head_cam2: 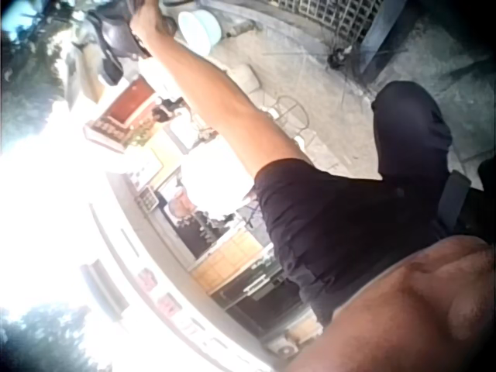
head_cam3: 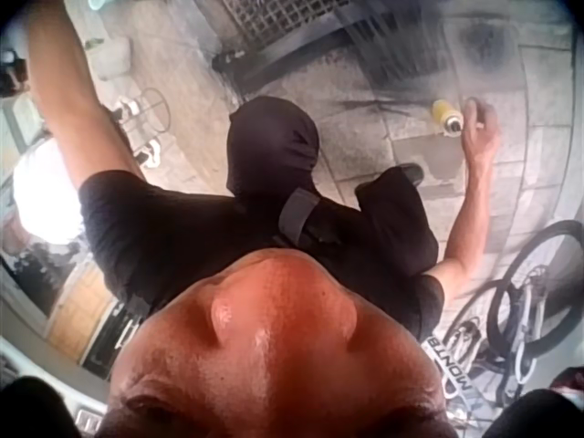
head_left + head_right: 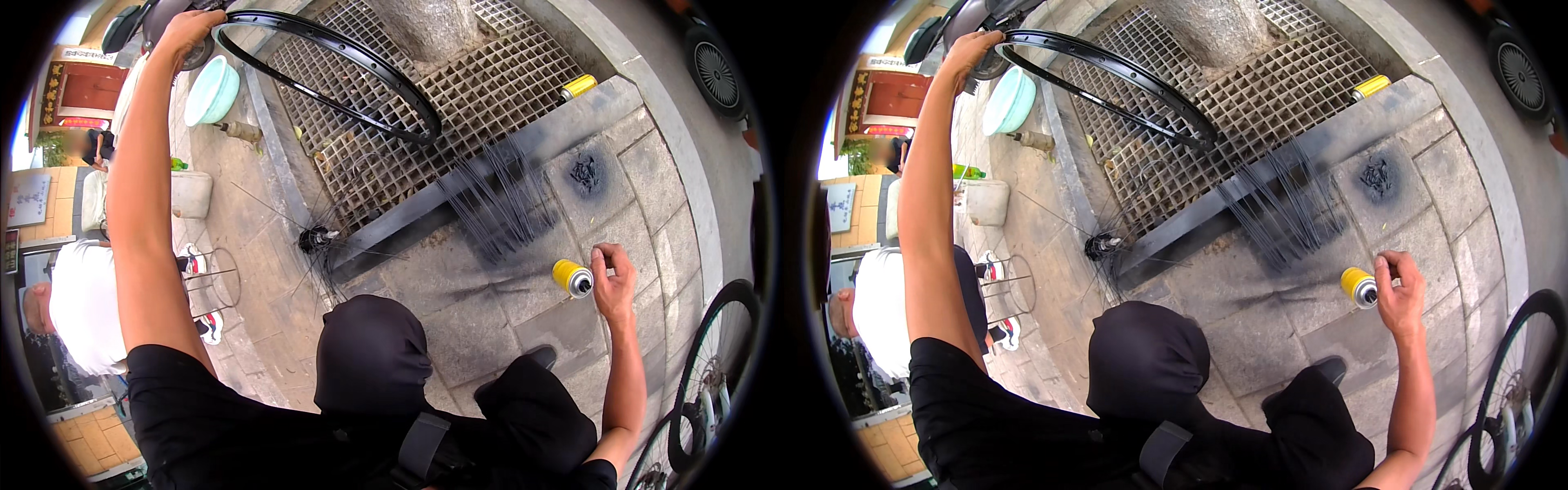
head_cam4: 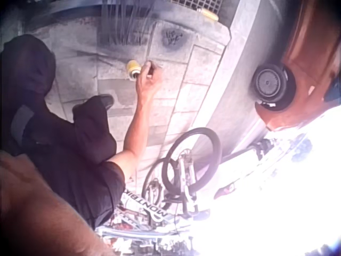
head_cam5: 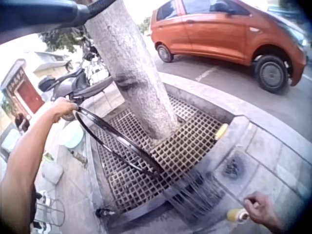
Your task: The person sprays a bicycle rim with a yellow aerosol can, then walks to retrieve a second rim. They sit on the ground and use scissors to cut a strip of white tape, which they then wrap around the rim.
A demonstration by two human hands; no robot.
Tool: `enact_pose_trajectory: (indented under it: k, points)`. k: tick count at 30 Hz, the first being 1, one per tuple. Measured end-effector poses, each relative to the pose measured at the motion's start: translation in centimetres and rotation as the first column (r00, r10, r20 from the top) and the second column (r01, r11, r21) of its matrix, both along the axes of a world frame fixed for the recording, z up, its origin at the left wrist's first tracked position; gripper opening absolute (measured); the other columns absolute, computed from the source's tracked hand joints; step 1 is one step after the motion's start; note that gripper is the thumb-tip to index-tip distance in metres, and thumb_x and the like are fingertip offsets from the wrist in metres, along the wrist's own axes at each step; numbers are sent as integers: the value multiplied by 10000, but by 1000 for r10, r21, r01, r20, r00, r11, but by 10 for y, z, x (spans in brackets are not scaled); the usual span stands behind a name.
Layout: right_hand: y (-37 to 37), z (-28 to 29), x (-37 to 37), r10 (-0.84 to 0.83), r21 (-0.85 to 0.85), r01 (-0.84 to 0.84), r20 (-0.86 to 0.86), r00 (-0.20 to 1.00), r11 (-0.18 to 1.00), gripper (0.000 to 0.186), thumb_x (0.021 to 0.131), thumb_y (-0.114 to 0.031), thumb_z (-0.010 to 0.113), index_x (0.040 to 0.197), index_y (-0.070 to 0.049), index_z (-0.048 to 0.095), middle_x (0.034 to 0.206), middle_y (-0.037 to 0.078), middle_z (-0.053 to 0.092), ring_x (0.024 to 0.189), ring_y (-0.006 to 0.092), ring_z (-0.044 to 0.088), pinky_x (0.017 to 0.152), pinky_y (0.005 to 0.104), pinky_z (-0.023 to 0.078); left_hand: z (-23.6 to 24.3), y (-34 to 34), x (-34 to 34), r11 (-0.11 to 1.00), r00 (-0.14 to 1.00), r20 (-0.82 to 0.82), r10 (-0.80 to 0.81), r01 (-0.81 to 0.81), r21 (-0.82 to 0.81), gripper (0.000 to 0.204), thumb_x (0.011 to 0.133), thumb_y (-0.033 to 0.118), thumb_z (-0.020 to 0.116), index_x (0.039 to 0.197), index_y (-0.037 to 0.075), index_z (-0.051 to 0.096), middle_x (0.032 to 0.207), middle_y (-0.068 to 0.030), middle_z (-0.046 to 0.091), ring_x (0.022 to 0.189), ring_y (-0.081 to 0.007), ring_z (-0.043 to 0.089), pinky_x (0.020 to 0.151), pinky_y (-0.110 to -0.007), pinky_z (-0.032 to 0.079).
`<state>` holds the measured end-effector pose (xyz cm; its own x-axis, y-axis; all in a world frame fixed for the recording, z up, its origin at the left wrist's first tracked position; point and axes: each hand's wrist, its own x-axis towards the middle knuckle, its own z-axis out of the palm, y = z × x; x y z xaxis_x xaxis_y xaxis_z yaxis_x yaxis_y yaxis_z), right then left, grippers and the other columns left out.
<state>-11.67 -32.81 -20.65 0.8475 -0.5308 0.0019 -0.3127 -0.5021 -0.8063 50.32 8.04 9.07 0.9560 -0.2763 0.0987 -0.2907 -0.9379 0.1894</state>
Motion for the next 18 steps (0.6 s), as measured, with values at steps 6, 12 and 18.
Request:
enact_pose_trajectory:
  k: [6,12,18]
  points:
    - [-2,0,0,7,3,-7,-13,1000,1000,127,993,-98,675,1021,25,692,874,95,677,740,157,645,707,306,525,12,7,-12,992,999,12,52,-53,111,444,843,353,716,1092,-10,769,995,-77,738,909,-164,655,844,-306,505]
    - [-2,0,1,32,1,-32,9,999,999,130,995,-96,667,1023,28,692,869,86,672,741,147,640,705,304,522,14,17,2,991,999,-18,50,-48,125,418,836,323,731,1117,16,774,1070,-100,738,961,-202,656,856,-344,510]
    - [-3,-2,-1,29,6,-29,12,1000,1000,116,975,-75,676,1020,32,690,864,115,679,724,170,639,692,314,520,23,14,3,998,987,-155,49,-40,55,330,880,116,676,1187,41,770,1065,-71,749,896,-179,667,780,-333,548]
